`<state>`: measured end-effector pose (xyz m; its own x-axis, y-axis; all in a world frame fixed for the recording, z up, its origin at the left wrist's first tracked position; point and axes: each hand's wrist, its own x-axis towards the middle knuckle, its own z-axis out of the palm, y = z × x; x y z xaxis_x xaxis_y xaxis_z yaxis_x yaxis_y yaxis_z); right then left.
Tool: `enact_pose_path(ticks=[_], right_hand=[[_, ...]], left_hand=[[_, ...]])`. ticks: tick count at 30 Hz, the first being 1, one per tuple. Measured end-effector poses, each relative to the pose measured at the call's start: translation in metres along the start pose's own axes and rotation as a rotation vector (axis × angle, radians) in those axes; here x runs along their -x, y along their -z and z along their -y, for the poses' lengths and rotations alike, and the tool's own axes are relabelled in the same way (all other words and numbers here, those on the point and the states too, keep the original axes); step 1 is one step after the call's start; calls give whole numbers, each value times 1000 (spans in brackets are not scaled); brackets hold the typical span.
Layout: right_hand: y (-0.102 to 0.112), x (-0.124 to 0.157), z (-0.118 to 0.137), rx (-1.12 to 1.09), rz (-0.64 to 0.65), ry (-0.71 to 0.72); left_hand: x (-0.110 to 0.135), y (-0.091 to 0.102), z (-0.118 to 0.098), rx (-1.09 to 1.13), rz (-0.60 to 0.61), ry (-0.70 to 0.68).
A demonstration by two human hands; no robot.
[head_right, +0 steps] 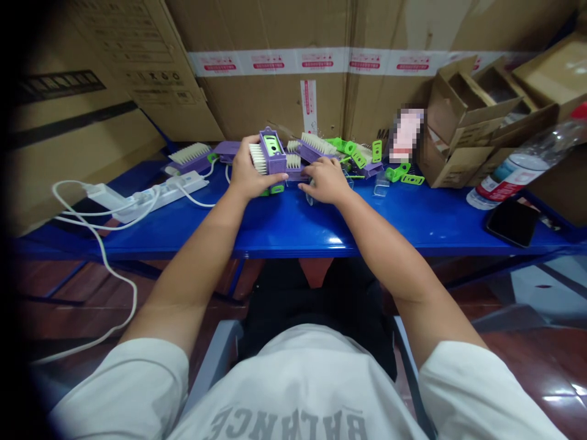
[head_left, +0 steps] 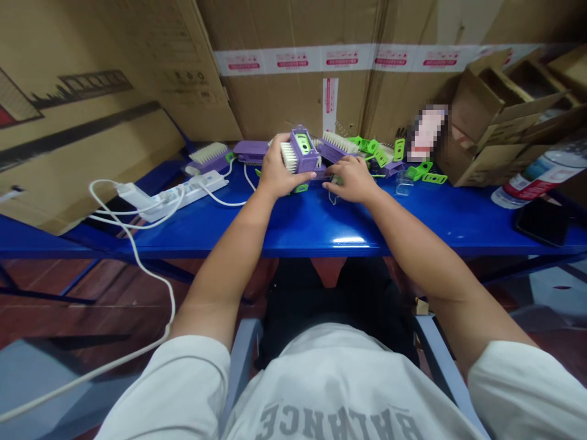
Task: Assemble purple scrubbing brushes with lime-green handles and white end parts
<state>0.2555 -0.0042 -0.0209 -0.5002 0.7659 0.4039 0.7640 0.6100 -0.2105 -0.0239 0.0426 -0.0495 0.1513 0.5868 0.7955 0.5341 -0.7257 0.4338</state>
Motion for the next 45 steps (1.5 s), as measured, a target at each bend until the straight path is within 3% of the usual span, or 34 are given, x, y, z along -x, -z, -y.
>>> enact_pose_path(ticks=[4,6,15,18,23,28,32,40,45], right_hand=[[-4,-5,-12,-435,-267,-28],[-4,-6,-14,-650,-310,-52],[-25,-9,2,-1172,28,-134],[-30,-9,6,-1231,25,-151],[-32,-13,3,-1218,-36,-194],[-28,-18,-8,-1244,-158,-234],[-27,-18,-10,-1189,-143,-213],[-22,-15,2,-1271,-121,-249],[-13,-12,9,-1204,-132,-267]], left_hand=[[0,-1,-6,-24,16,-20],[0,-1,-10,-42,40,-30],[-5,3,-27,-317,259,-254],[-9,-4,-33,-259,295,-223],[-8,-5,-43,-167,161,-143],[3,8,-64,-370,96,-39],[7,9,-77,-516,89,13],[6,2,-78,-545,94,3],[8,2,-74,-545,79,-14]])
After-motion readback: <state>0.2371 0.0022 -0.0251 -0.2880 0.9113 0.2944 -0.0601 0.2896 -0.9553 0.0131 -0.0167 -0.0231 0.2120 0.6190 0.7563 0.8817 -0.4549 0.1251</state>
